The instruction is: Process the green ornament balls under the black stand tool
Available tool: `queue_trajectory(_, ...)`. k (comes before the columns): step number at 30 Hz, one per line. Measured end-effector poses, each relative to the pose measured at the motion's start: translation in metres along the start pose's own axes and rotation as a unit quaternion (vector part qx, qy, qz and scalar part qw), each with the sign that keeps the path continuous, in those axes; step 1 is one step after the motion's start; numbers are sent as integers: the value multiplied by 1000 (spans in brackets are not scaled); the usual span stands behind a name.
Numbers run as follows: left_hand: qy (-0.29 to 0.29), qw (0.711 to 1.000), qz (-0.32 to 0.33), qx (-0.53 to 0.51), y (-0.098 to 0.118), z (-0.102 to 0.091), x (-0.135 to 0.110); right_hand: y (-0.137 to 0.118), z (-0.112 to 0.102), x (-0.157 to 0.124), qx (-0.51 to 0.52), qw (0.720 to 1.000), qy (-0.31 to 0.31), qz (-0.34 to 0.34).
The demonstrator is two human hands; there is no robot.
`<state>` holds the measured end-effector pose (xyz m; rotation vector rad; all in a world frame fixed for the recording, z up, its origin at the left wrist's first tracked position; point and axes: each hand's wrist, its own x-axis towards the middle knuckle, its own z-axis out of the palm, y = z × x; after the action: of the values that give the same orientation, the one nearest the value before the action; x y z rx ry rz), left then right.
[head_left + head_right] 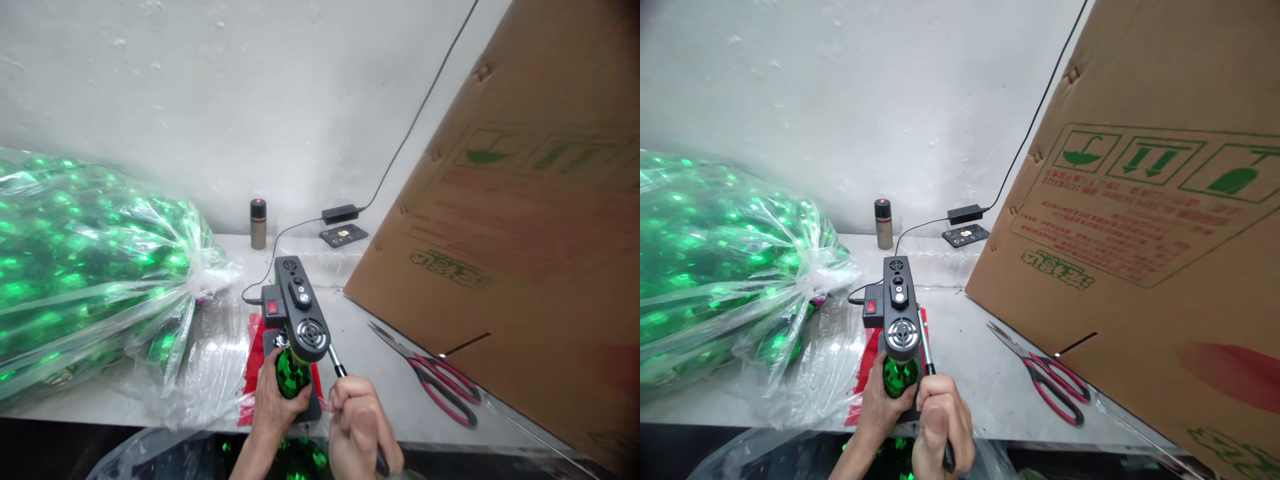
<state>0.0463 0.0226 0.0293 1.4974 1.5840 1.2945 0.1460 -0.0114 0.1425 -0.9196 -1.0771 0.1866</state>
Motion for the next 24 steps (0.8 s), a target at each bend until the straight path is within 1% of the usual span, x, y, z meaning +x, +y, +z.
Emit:
queue_trajectory(3,-2,1000,-3,-7,1,0,0,-4,5,2,11,999,32,-24)
queue_trajectory(5,0,1000,0,-10,2,1,0,-7,7,4,9,999,41,-28)
queue_trajectory(13,-5,1000,7,-2,0,3,2,-8,8,9,1,998,48,-36)
queue_trajectory(20,8,999,36,15,-17,13,-2,-9,11,8,9,997,46,-62)
queue_trajectory(24,12,998,56,18,-23,17,-3,3,11,-1,15,995,48,-88)
